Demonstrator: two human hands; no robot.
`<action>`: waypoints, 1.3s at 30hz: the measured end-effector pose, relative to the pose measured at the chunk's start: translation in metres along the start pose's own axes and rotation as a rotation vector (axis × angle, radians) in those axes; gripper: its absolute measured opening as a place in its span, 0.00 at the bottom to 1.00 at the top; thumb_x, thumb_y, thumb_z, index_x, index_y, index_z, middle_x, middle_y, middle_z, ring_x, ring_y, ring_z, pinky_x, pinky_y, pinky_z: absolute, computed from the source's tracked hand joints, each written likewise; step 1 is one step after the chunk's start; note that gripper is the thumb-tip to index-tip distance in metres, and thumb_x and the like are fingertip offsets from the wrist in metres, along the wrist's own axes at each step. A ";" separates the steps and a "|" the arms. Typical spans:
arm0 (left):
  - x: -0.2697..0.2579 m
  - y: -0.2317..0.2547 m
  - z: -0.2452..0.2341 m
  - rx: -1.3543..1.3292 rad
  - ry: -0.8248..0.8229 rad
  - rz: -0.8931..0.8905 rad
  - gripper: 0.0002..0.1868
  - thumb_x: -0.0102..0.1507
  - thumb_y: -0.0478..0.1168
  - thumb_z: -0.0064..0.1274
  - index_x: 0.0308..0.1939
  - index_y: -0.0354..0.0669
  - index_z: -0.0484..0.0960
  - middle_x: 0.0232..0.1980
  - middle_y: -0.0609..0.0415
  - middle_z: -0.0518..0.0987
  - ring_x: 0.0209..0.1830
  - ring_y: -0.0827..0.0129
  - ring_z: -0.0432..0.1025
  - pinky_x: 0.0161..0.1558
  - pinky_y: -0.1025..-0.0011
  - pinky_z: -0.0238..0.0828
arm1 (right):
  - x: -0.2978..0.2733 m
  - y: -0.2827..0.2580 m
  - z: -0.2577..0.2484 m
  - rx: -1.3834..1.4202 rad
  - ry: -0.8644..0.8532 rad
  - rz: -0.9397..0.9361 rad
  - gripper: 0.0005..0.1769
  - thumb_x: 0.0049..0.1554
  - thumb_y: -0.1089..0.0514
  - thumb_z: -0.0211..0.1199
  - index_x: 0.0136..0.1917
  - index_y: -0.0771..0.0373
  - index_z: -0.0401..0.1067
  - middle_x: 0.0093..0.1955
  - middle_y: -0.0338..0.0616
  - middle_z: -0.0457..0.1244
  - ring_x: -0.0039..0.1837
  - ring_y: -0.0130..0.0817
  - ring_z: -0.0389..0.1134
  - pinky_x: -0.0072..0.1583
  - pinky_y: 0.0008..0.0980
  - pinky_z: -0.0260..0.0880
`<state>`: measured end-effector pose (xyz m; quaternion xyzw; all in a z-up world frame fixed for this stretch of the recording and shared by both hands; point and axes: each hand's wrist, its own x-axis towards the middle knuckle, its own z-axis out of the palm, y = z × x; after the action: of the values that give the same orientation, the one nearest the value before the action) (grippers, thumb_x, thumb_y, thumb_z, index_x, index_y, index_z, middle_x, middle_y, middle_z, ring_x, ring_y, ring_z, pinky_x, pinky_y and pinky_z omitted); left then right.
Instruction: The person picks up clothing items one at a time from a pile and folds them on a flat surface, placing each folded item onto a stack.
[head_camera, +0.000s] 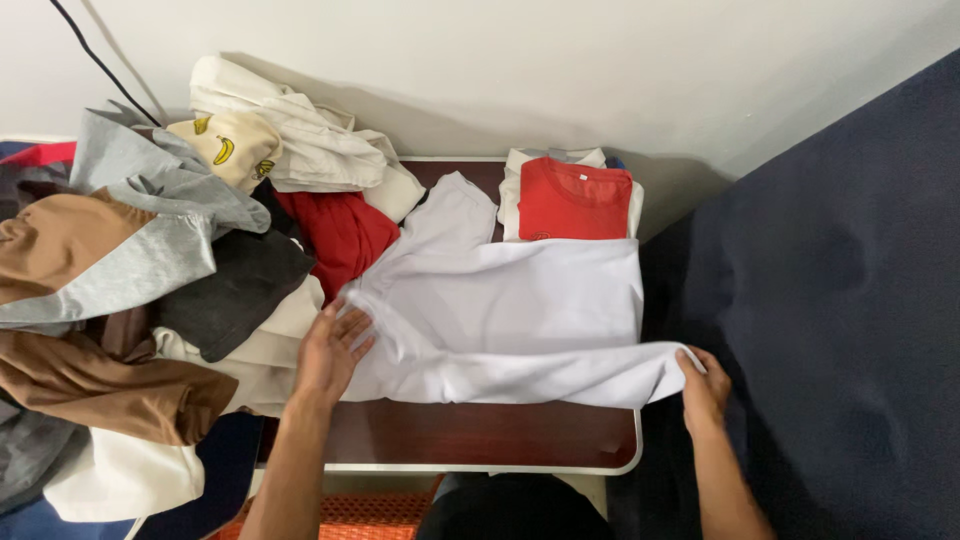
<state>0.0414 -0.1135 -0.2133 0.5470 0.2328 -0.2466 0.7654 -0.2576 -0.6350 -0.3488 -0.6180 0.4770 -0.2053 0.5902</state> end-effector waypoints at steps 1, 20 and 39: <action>0.018 -0.015 0.002 0.050 0.018 0.006 0.32 0.66 0.50 0.46 0.72 0.40 0.64 0.66 0.40 0.73 0.69 0.52 0.66 0.67 0.52 0.59 | 0.008 0.005 0.008 0.064 -0.008 0.035 0.18 0.59 0.57 0.69 0.61 0.66 0.74 0.56 0.45 0.70 0.57 0.32 0.70 0.59 0.31 0.70; -0.005 -0.147 -0.079 1.139 0.466 0.403 0.38 0.60 0.44 0.57 0.69 0.27 0.62 0.64 0.30 0.64 0.63 0.40 0.62 0.62 0.48 0.62 | -0.030 0.049 -0.005 0.307 0.197 0.060 0.16 0.60 0.61 0.58 0.61 0.69 0.71 0.59 0.49 0.66 0.61 0.37 0.68 0.65 0.36 0.67; -0.070 -0.158 -0.176 1.035 0.698 -0.166 0.21 0.74 0.48 0.42 0.60 0.35 0.76 0.55 0.33 0.79 0.53 0.43 0.76 0.56 0.51 0.71 | -0.043 0.040 -0.031 -0.567 0.082 0.008 0.16 0.60 0.60 0.58 0.57 0.72 0.75 0.54 0.61 0.68 0.56 0.50 0.67 0.59 0.44 0.65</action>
<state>-0.1278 0.0184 -0.3353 0.8750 0.3611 -0.1929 0.2585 -0.3170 -0.6098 -0.3652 -0.7478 0.5413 -0.0862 0.3746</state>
